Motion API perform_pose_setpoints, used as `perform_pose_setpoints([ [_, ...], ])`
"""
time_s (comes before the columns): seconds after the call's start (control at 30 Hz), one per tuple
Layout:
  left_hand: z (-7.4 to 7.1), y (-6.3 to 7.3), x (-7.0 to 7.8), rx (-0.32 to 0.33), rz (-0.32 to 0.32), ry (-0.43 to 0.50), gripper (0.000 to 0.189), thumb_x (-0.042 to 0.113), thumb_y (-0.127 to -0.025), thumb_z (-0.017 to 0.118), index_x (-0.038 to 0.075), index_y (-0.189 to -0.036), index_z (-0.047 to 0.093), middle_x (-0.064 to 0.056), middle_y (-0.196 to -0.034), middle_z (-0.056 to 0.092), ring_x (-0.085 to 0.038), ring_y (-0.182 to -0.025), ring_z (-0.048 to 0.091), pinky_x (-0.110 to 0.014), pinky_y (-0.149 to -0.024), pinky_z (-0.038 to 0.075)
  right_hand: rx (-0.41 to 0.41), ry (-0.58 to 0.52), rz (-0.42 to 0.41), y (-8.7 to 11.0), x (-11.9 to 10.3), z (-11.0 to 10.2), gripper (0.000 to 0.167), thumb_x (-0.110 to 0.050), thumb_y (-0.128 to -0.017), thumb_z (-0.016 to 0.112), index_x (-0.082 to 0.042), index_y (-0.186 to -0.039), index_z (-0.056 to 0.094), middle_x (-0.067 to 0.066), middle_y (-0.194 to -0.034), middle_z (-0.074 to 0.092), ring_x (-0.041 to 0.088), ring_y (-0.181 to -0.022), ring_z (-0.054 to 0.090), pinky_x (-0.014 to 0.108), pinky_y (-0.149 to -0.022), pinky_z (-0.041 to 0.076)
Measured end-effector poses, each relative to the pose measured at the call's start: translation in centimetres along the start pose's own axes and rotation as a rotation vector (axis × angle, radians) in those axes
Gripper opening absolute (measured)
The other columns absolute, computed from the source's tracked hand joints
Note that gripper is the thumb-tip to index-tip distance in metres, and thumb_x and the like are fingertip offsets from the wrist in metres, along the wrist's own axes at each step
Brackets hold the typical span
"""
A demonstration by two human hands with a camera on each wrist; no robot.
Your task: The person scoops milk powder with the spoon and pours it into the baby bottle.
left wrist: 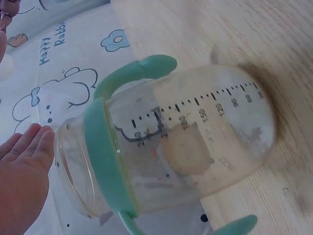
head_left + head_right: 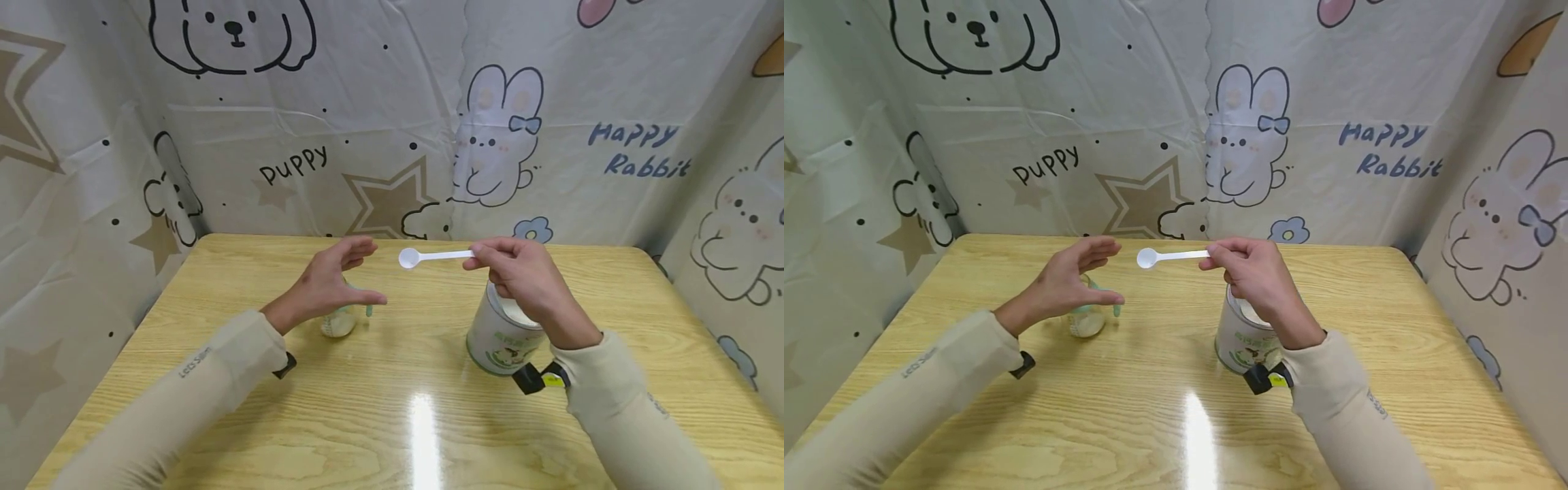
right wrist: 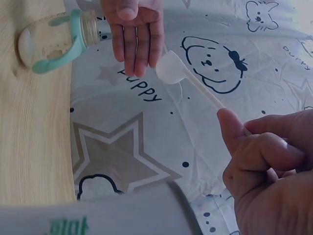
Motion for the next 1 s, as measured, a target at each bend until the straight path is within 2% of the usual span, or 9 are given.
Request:
perform_pose_setpoints([
  [0.43, 1.6, -0.8, 0.9, -0.011, 0.02, 0.025, 0.093, 0.011, -0.069, 0.093, -0.005, -0.144, 0.041, -0.017, -0.145, 0.05, -0.028, -0.135, 0.047, -0.03, -0.112, 0.039, 0.033, 0.026, 0.001, 0.9, 0.4, -2.6, 0.039, -0.029, -0.102, 0.06, 0.005, -0.121, 0.059, -0.008, -0.085, 0.071, 0.004, -0.055, 0.038, 0.017, -0.046, 0.033],
  [0.73, 3.3, -1.3, 1.3, -0.036, 0.033, 0.046, 0.089, 0.013, -0.07, 0.093, -0.001, -0.143, 0.044, -0.014, -0.144, 0.051, -0.029, -0.135, 0.047, -0.03, -0.111, 0.04, 0.052, 0.022, -0.008, 1.7, 0.9, -4.4, 0.035, -0.029, -0.103, 0.058, 0.002, -0.12, 0.058, -0.006, -0.085, 0.071, 0.003, -0.051, 0.034, 0.017, -0.043, 0.029],
  [0.87, 4.3, -1.4, 1.6, -0.055, 0.038, 0.059, 0.089, 0.013, -0.071, 0.093, 0.0, -0.144, 0.044, -0.014, -0.145, 0.05, -0.028, -0.136, 0.047, -0.028, -0.111, 0.039, 0.055, -0.007, -0.01, 2.0, 1.2, -5.0, 0.032, -0.026, -0.103, 0.06, 0.001, -0.119, 0.059, -0.006, -0.083, 0.071, 0.004, -0.051, 0.034, 0.018, -0.042, 0.028],
  [1.0, 5.1, -1.6, 1.8, -0.069, 0.037, 0.066, 0.091, 0.013, -0.07, 0.093, -0.001, -0.144, 0.043, -0.014, -0.146, 0.05, -0.026, -0.136, 0.046, -0.026, -0.112, 0.039, 0.053, -0.063, -0.014, 2.3, 1.7, -5.4, 0.018, -0.022, -0.101, 0.062, -0.008, -0.11, 0.066, -0.005, -0.082, 0.07, 0.005, -0.052, 0.035, 0.018, -0.042, 0.029],
])
Point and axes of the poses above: each hand's wrist, its own y-axis away from the middle knuckle, its own z-axis out of the palm, x = y × z, the point moved 10 cm from there along -y, towards the middle knuckle
